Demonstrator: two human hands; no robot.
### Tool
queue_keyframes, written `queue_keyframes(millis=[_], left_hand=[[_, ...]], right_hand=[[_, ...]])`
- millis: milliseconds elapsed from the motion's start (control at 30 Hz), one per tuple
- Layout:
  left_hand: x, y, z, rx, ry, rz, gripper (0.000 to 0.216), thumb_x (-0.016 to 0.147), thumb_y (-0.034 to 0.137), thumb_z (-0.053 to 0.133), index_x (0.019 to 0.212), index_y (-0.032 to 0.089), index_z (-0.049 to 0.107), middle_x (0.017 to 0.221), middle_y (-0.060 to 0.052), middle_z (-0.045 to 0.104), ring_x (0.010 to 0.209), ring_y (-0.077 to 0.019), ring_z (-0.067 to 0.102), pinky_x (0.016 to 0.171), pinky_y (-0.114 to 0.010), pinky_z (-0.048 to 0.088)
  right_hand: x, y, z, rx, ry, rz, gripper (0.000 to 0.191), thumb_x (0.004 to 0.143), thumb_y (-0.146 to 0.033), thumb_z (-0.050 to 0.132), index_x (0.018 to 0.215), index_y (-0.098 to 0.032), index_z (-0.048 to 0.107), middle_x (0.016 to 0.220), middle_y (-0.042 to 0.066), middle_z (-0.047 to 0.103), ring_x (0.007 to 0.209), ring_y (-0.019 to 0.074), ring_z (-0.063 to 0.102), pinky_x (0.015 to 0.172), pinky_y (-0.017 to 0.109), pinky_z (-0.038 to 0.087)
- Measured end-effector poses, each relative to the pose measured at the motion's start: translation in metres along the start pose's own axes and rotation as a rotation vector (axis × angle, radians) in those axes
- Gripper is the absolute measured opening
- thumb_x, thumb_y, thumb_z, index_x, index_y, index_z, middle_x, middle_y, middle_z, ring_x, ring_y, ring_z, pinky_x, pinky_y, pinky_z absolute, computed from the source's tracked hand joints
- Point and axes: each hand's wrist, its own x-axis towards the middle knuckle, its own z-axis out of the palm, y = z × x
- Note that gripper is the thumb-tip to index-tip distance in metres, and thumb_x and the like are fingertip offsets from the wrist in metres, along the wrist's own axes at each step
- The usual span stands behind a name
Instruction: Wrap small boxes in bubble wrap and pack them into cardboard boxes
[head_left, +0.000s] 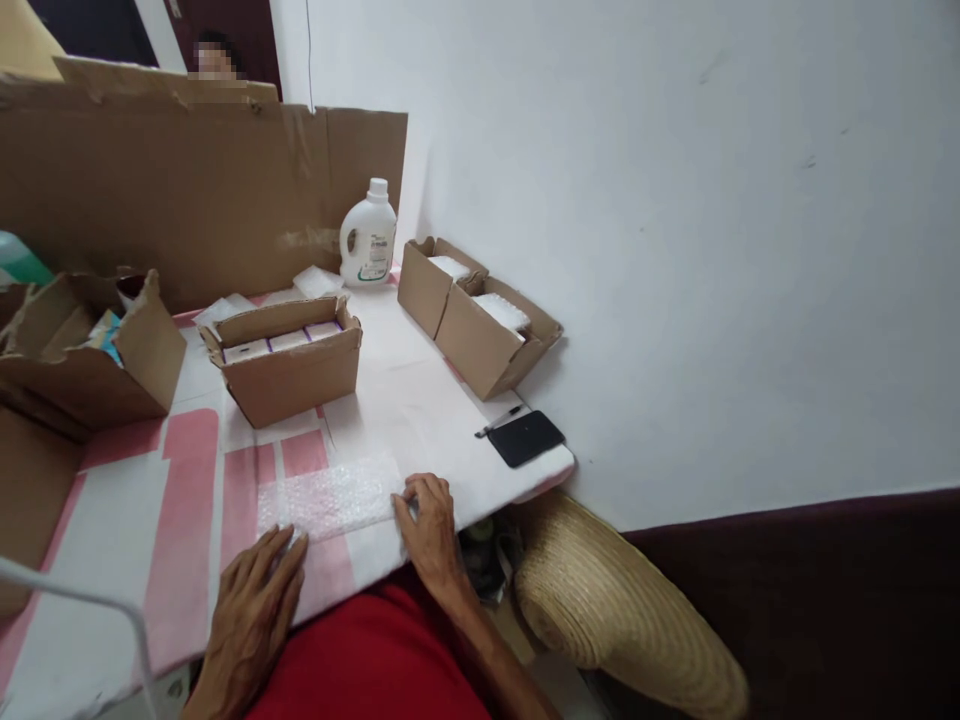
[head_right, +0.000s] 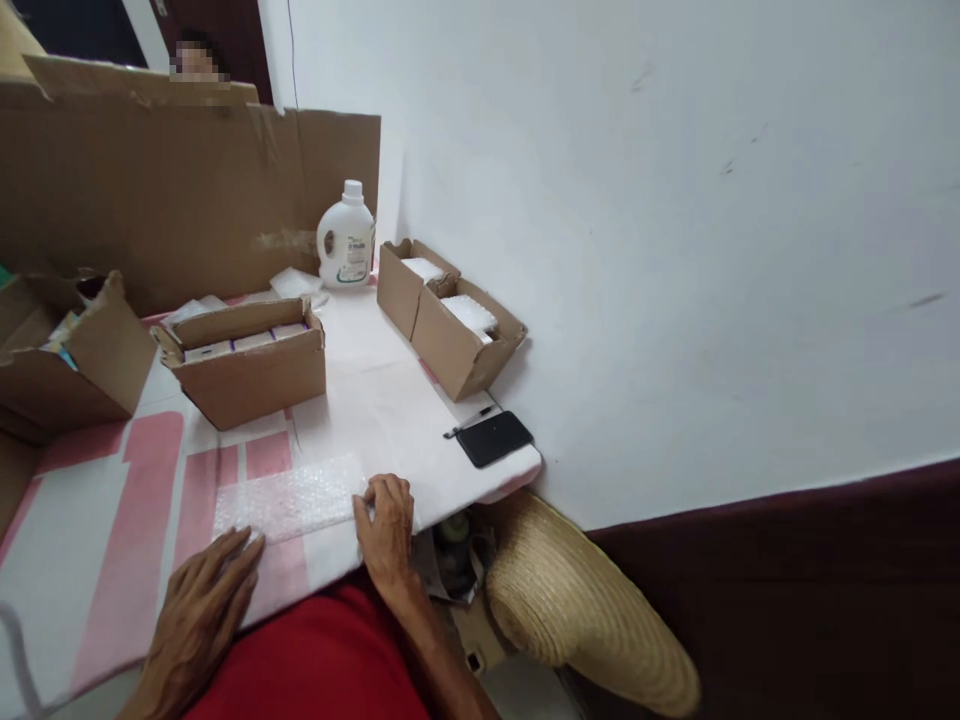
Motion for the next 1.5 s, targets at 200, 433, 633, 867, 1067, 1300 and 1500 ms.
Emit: queue_keyframes(millis=[200, 433, 633, 867, 1067, 1300, 1500], left_hand=[[-0.005, -0.003, 0.006, -0.022, 0.009, -0.026, 0.04, 0.093, 0.02, 0.054, 0.132, 0.02, 0.06, 0.131, -0.012, 0.066, 0.123, -0.0267, 0.058, 0.1, -0.038, 0.04], [-0.007, -0.003, 0.009, -0.039, 0.034, -0.041, 0.038, 0.094, 0.022, 0.053, 0.131, 0.023, 0.061, 0.129, -0.01, 0.067, 0.119, -0.0246, 0.061, 0.098, -0.037, 0.042], [0.006, -0.011, 0.0, -0.101, -0.003, -0.073, 0.032, 0.095, 0.029, 0.052, 0.125, 0.024, 0.062, 0.119, -0.007, 0.072, 0.11, -0.0226, 0.066, 0.091, -0.035, 0.046], [0.029, -0.034, 0.0, -0.021, -0.04, 0.175, 0.028, 0.088, 0.011, 0.047, 0.107, 0.022, 0.065, 0.103, -0.006, 0.075, 0.092, -0.021, 0.066, 0.083, -0.034, 0.044], [0.044, 0.001, -0.007, -0.188, -0.083, -0.011, 0.009, 0.093, 0.021, 0.052, 0.088, 0.023, 0.059, 0.081, -0.001, 0.067, 0.076, -0.0183, 0.06, 0.071, -0.032, 0.043], [0.027, 0.002, -0.022, -0.313, -0.188, 0.048, 0.068, 0.079, 0.047, 0.074, 0.14, 0.026, 0.051, 0.133, -0.009, 0.066, 0.123, -0.0271, 0.06, 0.1, -0.039, 0.049], [0.016, -0.021, -0.005, -0.358, -0.184, 0.237, 0.045, 0.089, 0.017, 0.056, 0.131, 0.032, 0.062, 0.13, -0.004, 0.071, 0.129, -0.0229, 0.06, 0.1, -0.035, 0.05]], right_hand=[[-0.024, -0.034, 0.013, 0.015, 0.009, -0.429, 0.042, 0.099, -0.009, 0.04, 0.14, -0.016, 0.046, 0.138, 0.016, 0.056, 0.134, 0.025, 0.048, 0.11, 0.045, 0.045], [-0.028, -0.042, 0.011, -0.128, -0.519, -0.626, 0.078, 0.098, -0.051, 0.056, 0.157, -0.009, 0.026, 0.159, 0.02, 0.039, 0.152, 0.0287, 0.027, 0.124, 0.049, 0.026], [-0.018, 0.001, -0.008, -0.188, -0.331, -0.491, 0.085, 0.09, -0.048, 0.069, 0.156, -0.01, 0.031, 0.154, 0.023, 0.045, 0.146, 0.037, 0.039, 0.116, 0.058, 0.037], [-0.011, -0.049, 0.015, -0.148, -0.198, -0.761, 0.03, 0.1, -0.025, 0.051, 0.126, -0.012, 0.06, 0.116, 0.015, 0.071, 0.108, 0.0289, 0.062, 0.084, 0.042, 0.053], [-0.02, -0.059, 0.036, -0.153, -0.194, -0.778, 0.021, 0.101, -0.017, 0.046, 0.098, -0.016, 0.066, 0.083, 0.007, 0.066, 0.077, 0.0224, 0.057, 0.064, 0.035, 0.046], [-0.038, -0.013, 0.006, 0.211, -0.227, -0.595, 0.027, 0.104, -0.02, 0.041, 0.106, -0.021, 0.068, 0.097, 0.007, 0.074, 0.091, 0.0201, 0.065, 0.08, 0.035, 0.055], [-0.041, -0.006, -0.011, 0.445, -0.263, -0.442, 0.027, 0.101, -0.017, 0.046, 0.114, -0.023, 0.069, 0.11, 0.009, 0.074, 0.102, 0.02, 0.069, 0.086, 0.036, 0.059]])
